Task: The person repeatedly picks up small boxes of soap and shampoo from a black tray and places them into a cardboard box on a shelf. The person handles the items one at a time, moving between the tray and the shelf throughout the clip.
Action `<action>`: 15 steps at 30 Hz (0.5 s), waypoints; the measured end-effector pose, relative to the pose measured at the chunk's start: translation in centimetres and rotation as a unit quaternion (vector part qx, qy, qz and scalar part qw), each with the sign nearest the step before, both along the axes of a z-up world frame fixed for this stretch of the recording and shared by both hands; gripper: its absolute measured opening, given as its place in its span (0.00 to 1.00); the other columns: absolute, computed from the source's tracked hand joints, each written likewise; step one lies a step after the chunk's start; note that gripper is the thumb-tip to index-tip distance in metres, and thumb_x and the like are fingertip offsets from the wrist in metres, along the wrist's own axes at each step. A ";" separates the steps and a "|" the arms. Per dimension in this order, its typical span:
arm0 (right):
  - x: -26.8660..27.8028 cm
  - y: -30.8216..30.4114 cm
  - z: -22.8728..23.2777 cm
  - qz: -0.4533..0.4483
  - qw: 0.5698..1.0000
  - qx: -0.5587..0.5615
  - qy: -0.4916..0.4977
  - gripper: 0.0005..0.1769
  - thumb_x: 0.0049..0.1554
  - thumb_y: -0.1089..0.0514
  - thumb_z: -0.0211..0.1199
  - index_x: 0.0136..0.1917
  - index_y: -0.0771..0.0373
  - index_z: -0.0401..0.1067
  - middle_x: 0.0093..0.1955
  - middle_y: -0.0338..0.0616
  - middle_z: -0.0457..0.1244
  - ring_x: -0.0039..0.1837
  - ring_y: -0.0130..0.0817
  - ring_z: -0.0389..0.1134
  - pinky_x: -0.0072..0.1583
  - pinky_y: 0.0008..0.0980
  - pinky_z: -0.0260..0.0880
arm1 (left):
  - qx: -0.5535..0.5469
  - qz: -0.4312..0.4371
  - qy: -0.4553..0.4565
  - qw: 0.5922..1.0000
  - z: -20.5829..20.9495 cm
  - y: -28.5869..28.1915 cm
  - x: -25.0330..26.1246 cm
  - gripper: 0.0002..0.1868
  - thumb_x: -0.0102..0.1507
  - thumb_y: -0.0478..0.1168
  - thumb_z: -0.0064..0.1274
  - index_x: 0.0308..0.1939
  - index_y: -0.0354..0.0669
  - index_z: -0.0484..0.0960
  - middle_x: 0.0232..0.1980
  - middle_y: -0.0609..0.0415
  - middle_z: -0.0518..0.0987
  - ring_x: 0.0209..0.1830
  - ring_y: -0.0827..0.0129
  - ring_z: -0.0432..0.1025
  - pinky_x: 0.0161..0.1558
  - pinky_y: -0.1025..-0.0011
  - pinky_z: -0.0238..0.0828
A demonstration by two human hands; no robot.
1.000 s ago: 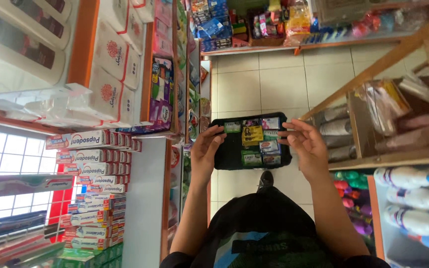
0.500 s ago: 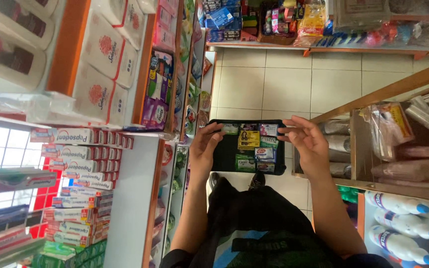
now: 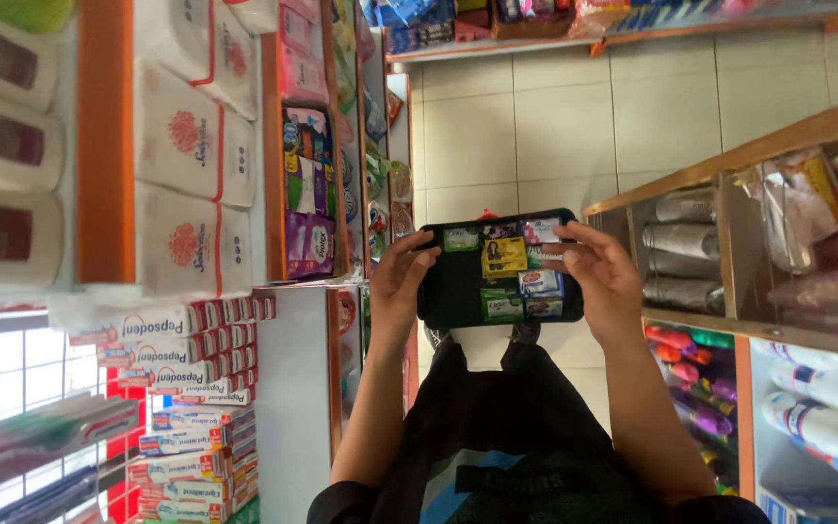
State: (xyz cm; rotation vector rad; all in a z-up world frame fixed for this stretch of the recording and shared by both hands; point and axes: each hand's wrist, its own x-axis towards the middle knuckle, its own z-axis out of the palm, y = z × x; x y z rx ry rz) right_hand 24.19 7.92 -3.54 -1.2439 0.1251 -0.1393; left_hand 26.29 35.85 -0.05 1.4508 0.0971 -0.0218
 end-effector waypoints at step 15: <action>2.7 1.8 -12.0 0.016 0.994 -0.046 0.099 0.23 0.71 0.65 0.60 0.75 0.78 0.63 0.75 0.67 0.62 0.67 0.50 0.73 0.65 0.51 0.80 | 0.071 -0.011 0.098 0.993 -13.1 1.9 4.2 0.16 0.76 0.36 0.56 0.67 0.37 0.81 0.64 0.42 0.84 0.66 0.52 0.79 0.64 0.54 0.81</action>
